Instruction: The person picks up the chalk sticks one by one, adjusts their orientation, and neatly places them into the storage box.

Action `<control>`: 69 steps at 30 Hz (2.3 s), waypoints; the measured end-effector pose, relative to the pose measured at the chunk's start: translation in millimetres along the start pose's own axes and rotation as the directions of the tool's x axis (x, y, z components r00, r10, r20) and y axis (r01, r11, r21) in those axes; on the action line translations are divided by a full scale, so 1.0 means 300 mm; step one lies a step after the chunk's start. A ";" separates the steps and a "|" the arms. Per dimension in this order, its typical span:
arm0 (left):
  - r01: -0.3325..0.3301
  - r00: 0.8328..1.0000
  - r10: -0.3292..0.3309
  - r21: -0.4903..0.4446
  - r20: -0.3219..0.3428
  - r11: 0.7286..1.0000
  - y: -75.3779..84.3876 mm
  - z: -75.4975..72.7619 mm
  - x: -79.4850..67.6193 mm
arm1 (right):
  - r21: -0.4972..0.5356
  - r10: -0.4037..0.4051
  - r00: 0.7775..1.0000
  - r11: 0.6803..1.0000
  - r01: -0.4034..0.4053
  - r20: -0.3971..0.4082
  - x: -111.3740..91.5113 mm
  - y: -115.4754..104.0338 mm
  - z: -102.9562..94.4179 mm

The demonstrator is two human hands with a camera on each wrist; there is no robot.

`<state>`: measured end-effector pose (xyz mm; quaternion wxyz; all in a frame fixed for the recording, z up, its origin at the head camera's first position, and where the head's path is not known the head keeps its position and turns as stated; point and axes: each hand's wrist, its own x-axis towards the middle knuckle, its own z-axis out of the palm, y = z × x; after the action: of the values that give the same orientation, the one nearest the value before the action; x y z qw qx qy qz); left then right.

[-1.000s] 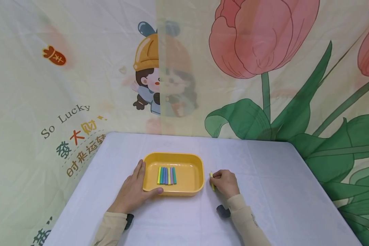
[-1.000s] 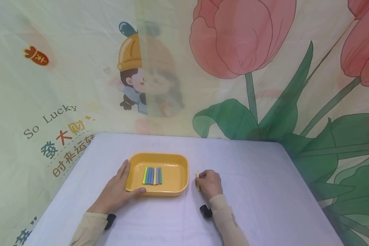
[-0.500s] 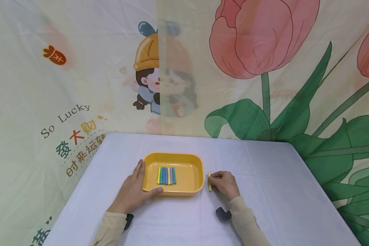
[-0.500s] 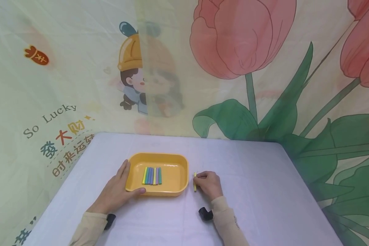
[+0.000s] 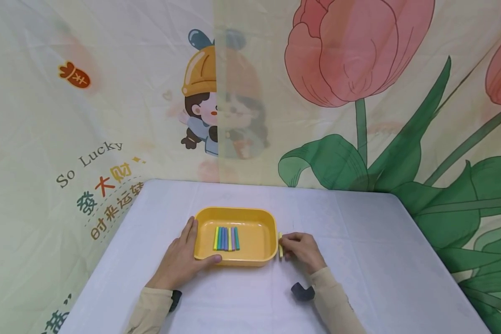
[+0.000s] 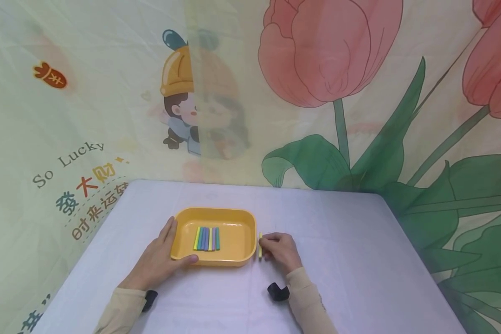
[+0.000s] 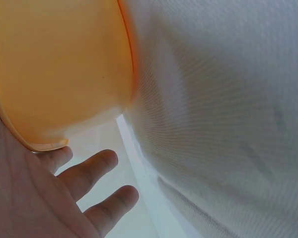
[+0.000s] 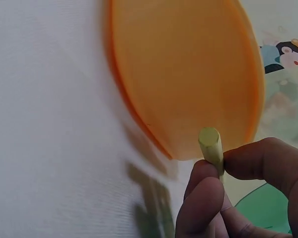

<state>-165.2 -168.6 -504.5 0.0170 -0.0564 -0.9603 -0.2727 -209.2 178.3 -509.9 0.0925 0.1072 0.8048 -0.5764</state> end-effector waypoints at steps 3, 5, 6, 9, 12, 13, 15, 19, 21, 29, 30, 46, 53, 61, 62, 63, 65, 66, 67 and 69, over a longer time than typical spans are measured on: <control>-0.004 1.000 0.004 -0.001 -0.003 1.000 -0.002 0.001 0.001 | 0.014 -0.010 1.000 1.000 0.010 -0.009 0.000 -0.012 -0.008; -0.005 1.000 0.005 0.000 -0.001 1.000 -0.002 0.001 0.001 | 0.022 -0.007 1.000 1.000 0.007 -0.015 -0.002 -0.023 -0.013; -0.007 1.000 0.007 0.002 0.001 1.000 -0.002 0.001 0.000 | 0.026 -0.004 1.000 1.000 0.005 -0.016 -0.002 -0.030 -0.015; -0.003 1.000 0.003 0.004 0.005 1.000 0.000 0.000 0.000 | 0.030 0.001 1.000 1.000 -0.001 -0.021 -0.005 -0.051 -0.020; -0.003 1.000 0.003 0.008 0.005 1.000 0.001 0.000 -0.001 | 0.032 0.005 1.000 0.999 -0.004 -0.026 -0.005 -0.074 -0.021; -0.003 1.000 0.003 0.009 0.003 1.000 0.001 0.000 -0.001 | 0.036 0.004 1.000 0.999 -0.003 -0.028 -0.005 -0.080 -0.021; -0.004 1.000 0.004 0.010 0.001 1.000 0.001 0.000 -0.001 | 0.047 0.004 1.000 0.999 -0.003 -0.031 -0.005 -0.093 -0.019; -0.003 1.000 0.003 0.011 0.001 1.000 0.001 0.000 0.002 | 0.052 -0.003 1.000 0.999 0.004 -0.029 -0.008 -0.112 -0.007; 0.004 1.000 -0.004 0.009 0.004 1.000 0.000 0.000 0.003 | 0.048 -0.009 1.000 0.999 0.010 -0.026 -0.009 -0.119 0.000; 0.003 1.000 -0.003 -0.002 0.007 1.000 -0.005 0.005 0.003 | 0.042 -0.031 0.999 0.999 0.032 -0.013 -0.002 -0.154 0.025; 0.000 1.000 0.000 -0.002 0.006 1.000 -0.005 0.006 0.003 | 0.045 -0.034 0.999 0.998 0.035 -0.010 -0.002 -0.160 0.028; 0.001 1.000 -0.001 0.006 0.005 1.000 -0.008 0.011 0.006 | 0.032 -0.116 0.991 0.993 0.114 0.062 0.007 -0.261 0.128; -0.001 1.000 0.001 0.007 0.007 1.000 -0.004 0.014 0.007 | -0.012 -0.152 0.983 0.988 0.154 0.106 0.009 -0.270 0.195; -0.012 1.000 0.012 0.008 0.008 1.000 -0.006 0.008 0.011 | -0.125 -0.175 0.979 0.974 0.187 0.102 0.034 -0.242 0.247; -0.011 1.000 0.010 0.009 0.008 1.000 -0.005 0.006 0.011 | -0.132 -0.178 0.979 0.973 0.191 0.103 0.036 -0.241 0.253; -0.011 1.000 0.011 0.011 0.007 1.000 -0.005 0.004 0.011 | -0.139 -0.179 0.978 0.971 0.192 0.103 0.037 -0.240 0.259; -0.011 1.000 0.011 0.013 0.006 1.000 -0.004 0.002 0.012 | -0.162 -0.177 0.979 0.968 0.193 0.105 0.039 -0.237 0.272; -0.012 1.000 0.011 0.014 0.007 1.000 -0.003 0.002 0.012 | -0.178 -0.176 0.979 0.965 0.193 0.107 0.041 -0.234 0.279; -0.014 1.000 0.014 0.015 0.005 1.000 -0.003 0.001 0.013 | -0.199 -0.174 0.979 0.961 0.192 0.106 0.042 -0.230 0.286; -0.016 1.000 0.016 0.017 0.005 1.000 -0.002 0.002 0.014 | -0.241 -0.167 0.981 0.952 0.187 0.100 0.047 -0.222 0.300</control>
<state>-169.4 -168.4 -505.1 0.0175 -0.0645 -0.9621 -0.2643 -239.0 73.0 -482.0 0.0847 -0.0004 0.8729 -0.4805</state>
